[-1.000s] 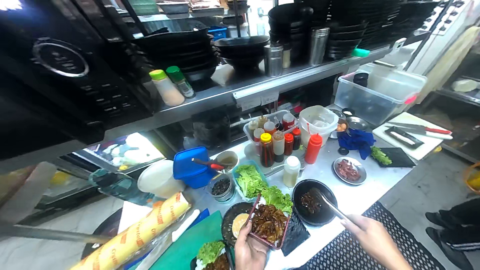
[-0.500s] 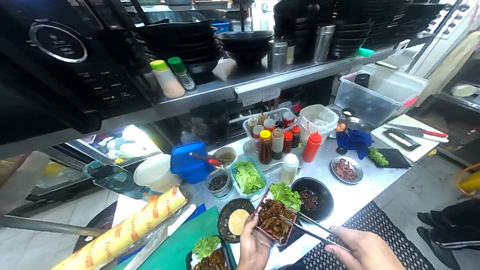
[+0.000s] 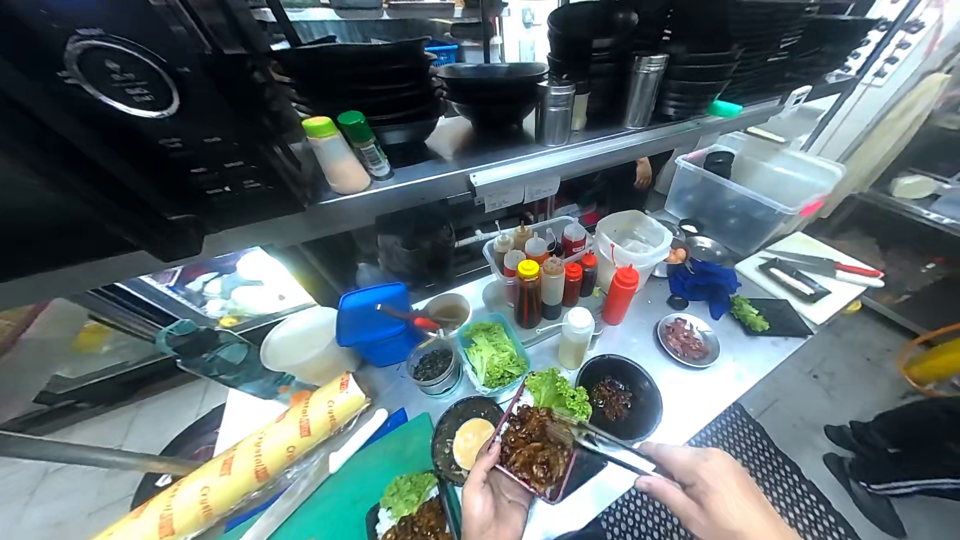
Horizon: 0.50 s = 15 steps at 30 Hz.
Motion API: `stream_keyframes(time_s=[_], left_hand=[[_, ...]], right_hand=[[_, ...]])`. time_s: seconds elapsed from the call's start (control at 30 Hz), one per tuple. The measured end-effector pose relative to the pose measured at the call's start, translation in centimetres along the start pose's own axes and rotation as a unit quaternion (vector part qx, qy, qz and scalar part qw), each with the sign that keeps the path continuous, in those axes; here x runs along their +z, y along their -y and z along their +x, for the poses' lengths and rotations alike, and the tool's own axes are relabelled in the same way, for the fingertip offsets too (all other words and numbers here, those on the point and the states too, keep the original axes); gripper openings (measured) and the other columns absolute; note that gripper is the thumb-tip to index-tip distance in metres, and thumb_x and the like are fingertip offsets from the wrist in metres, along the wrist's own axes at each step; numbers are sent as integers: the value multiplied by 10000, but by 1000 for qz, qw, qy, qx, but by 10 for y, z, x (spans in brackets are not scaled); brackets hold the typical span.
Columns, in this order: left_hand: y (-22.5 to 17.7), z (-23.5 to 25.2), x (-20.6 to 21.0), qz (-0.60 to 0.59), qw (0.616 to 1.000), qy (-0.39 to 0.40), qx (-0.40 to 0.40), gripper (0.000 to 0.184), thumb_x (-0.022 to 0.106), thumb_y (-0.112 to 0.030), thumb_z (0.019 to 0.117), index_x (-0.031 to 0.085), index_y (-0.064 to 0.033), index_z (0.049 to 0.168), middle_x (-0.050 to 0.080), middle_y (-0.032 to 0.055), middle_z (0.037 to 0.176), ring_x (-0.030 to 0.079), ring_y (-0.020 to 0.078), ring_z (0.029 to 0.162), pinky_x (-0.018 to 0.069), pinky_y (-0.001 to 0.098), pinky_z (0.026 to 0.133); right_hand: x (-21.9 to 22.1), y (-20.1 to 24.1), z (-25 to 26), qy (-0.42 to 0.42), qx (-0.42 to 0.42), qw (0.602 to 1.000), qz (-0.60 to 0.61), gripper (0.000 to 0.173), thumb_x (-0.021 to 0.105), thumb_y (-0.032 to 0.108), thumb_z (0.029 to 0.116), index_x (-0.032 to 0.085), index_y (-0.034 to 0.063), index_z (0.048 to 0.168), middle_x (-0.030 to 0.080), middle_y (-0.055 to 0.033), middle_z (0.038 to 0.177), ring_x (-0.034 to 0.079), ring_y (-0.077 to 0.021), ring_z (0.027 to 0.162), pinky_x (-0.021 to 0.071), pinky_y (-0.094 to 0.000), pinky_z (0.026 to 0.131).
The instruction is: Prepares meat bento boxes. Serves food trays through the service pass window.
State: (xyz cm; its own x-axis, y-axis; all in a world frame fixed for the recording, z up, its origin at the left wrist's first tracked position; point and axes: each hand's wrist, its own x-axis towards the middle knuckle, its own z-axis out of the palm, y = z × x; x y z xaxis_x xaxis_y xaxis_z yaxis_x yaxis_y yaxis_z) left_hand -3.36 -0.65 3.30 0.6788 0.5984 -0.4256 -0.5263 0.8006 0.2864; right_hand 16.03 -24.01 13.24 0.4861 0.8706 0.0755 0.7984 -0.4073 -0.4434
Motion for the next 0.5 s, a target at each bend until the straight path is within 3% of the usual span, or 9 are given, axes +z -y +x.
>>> stream_keyframes(time_s=[0.07,0.13,0.2,0.27,0.33,0.4,0.5], left_hand=[[-9,-12,2,-3,1000,-9,13,373,555,-293,973,590,-97,1288,697,220,1184,697,382,1077,565,637,872],[-20,-22,-2,-21,999,-2,27,379,603,-312,949,606,-98,1262,700,218,1180,695,386,1083,558,646,885],[-33,-33,-7,-40,998,-9,50,392,616,-305,938,595,-85,1262,692,231,1184,689,400,1084,553,648,889],[-46,-46,-14,-55,995,-15,76,406,616,-287,939,583,-71,1280,683,245,1192,685,414,1086,550,649,895],[-59,-58,-22,-71,992,-4,100,441,651,-267,916,585,-75,1307,670,256,1224,671,428,1113,533,661,919],[-74,-73,-31,-93,987,-6,129,452,691,-259,881,610,-70,1283,669,263,1227,666,436,1123,524,669,929],[-103,-102,-51,-112,976,-31,184,497,689,-304,871,588,-110,1318,660,253,1254,655,450,1138,516,685,923]], right_hand=[[-2,-12,0,-76,42,995,51,397,588,576,999,743,269,1197,719,64,793,665,-85,658,580,-411,590],[2,-32,3,-103,139,985,17,460,566,629,978,748,267,1198,721,40,782,671,-127,652,577,-457,596],[23,-62,15,-15,254,967,-30,564,555,698,941,731,234,1209,743,-72,859,720,-280,787,577,-595,719],[61,-98,27,72,314,945,-52,590,605,667,926,713,145,1179,741,-169,939,721,-395,901,554,-674,789],[99,-125,35,96,325,940,-51,595,661,593,920,687,97,1248,742,-209,1013,714,-437,964,543,-691,837],[118,-131,39,81,301,950,-27,641,725,462,919,594,63,1403,708,-255,1144,687,-458,1054,525,-697,908],[115,-115,41,36,267,962,-35,758,751,361,915,455,44,1536,546,-335,1405,566,-538,1248,474,-728,988]])
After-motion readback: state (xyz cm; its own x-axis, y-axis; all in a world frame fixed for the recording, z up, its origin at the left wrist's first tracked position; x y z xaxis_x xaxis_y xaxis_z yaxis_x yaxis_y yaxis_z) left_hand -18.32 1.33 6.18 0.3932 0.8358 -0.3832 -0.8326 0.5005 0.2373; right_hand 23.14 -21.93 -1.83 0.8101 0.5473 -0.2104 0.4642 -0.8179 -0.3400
